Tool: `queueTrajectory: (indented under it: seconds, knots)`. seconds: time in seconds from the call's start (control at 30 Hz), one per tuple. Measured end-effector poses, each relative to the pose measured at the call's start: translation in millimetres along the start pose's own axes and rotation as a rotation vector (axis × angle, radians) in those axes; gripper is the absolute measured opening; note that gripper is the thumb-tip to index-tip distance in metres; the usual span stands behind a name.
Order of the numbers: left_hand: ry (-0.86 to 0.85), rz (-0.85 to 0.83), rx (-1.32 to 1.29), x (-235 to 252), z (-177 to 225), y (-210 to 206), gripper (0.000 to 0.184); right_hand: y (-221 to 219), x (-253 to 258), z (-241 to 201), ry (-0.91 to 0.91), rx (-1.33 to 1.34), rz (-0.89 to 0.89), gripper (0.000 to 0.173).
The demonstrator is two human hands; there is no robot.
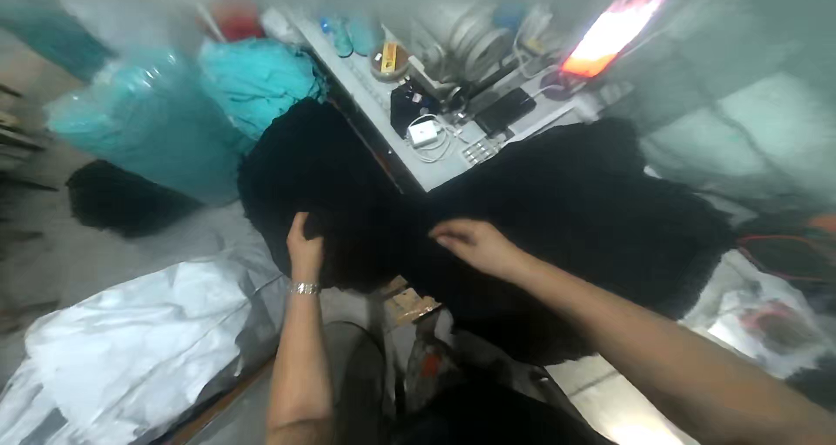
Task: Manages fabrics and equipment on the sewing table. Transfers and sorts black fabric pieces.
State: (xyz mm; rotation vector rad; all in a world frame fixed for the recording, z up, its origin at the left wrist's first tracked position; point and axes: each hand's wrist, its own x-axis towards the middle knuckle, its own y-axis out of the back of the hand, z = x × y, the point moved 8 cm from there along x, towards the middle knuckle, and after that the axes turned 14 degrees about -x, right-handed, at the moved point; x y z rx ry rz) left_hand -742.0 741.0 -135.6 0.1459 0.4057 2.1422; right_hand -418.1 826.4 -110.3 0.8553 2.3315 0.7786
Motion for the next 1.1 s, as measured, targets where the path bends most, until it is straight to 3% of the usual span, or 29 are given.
queueTrajectory:
  seconds: [0.1,0.2,0.27,0.37,0.47,0.53,0.6,0.63,0.7,0.73,0.8,0.87,0.93,0.97,1.03,1.07,1.1]
  knots:
    - [-0.127,0.089,-0.111,-17.9,26.3,30.9,0.043,-17.2,61.1,-6.0,-0.078,0.218,0.009,0.034]
    - [-0.218,0.038,-0.176,-42.8,47.1,36.1,0.039,-57.2,95.6,-9.5,-0.256,0.643,-0.118,0.06]
    - [-0.275,-0.066,-0.181,-62.1,54.1,21.0,0.046,-80.2,100.9,-17.8,-0.379,0.776,-0.213,0.081]
    - [-0.325,-0.217,-0.082,-85.2,50.0,-28.4,0.045,-96.3,109.3,-17.0,-0.412,0.682,-0.266,0.084]
    - [-0.203,-0.352,-0.105,-96.5,16.4,-64.2,0.039,-105.5,104.5,15.0,-0.492,0.544,-0.246,0.084]
    - [-0.107,-0.498,-0.201,-97.1,-1.1,-68.6,0.046,-106.0,104.3,23.9,-0.522,0.502,-0.245,0.092]
    - [-0.074,-0.557,-0.349,-99.2,-21.6,-43.8,0.064,-117.8,99.2,23.5,-0.553,0.52,-0.248,0.1]
    - [-0.07,-0.449,-0.393,-94.2,-36.8,-19.7,0.069,-124.5,98.9,21.3,-0.564,0.552,-0.233,0.101]
    - [0.072,-0.012,-0.307,-79.6,-83.2,30.0,0.063,-128.8,99.3,8.9,-0.568,0.632,-0.203,0.099]
    - [0.241,0.184,-0.264,-78.7,-111.5,44.3,0.064,-129.9,96.4,0.2,-0.558,0.665,-0.209,0.098]
    - [0.595,0.379,-0.309,-93.8,-154.6,40.0,0.066,-131.1,86.1,-20.9,-0.524,0.737,-0.238,0.098]
    - [0.685,0.39,-0.43,-107.7,-159.2,24.6,0.063,-129.1,75.1,-42.7,-0.457,0.797,-0.263,0.097]
    - [0.644,0.352,-0.51,-125.4,-138.8,20.9,0.06,-121.4,60.3,-65.1,-0.36,0.838,-0.286,0.091]
    - [0.562,0.329,-0.506,-137.0,-125.9,21.9,0.059,-114.9,51.4,-77.7,-0.3,0.851,-0.302,0.089]
    - [0.188,0.269,-0.447,-168.5,-88.7,24.1,0.056,-96.7,31.4,-104.6,-0.174,0.858,-0.333,0.086]
    - [0.384,0.269,-0.505,-191.2,-53.9,24.6,0.048,-85.9,20.2,-117.3,-0.118,0.849,-0.343,0.085]
    - [0.534,0.16,-0.603,-220.4,-25.3,31.6,0.04,-75.6,8.8,-128.5,-0.062,0.832,-0.345,0.085]
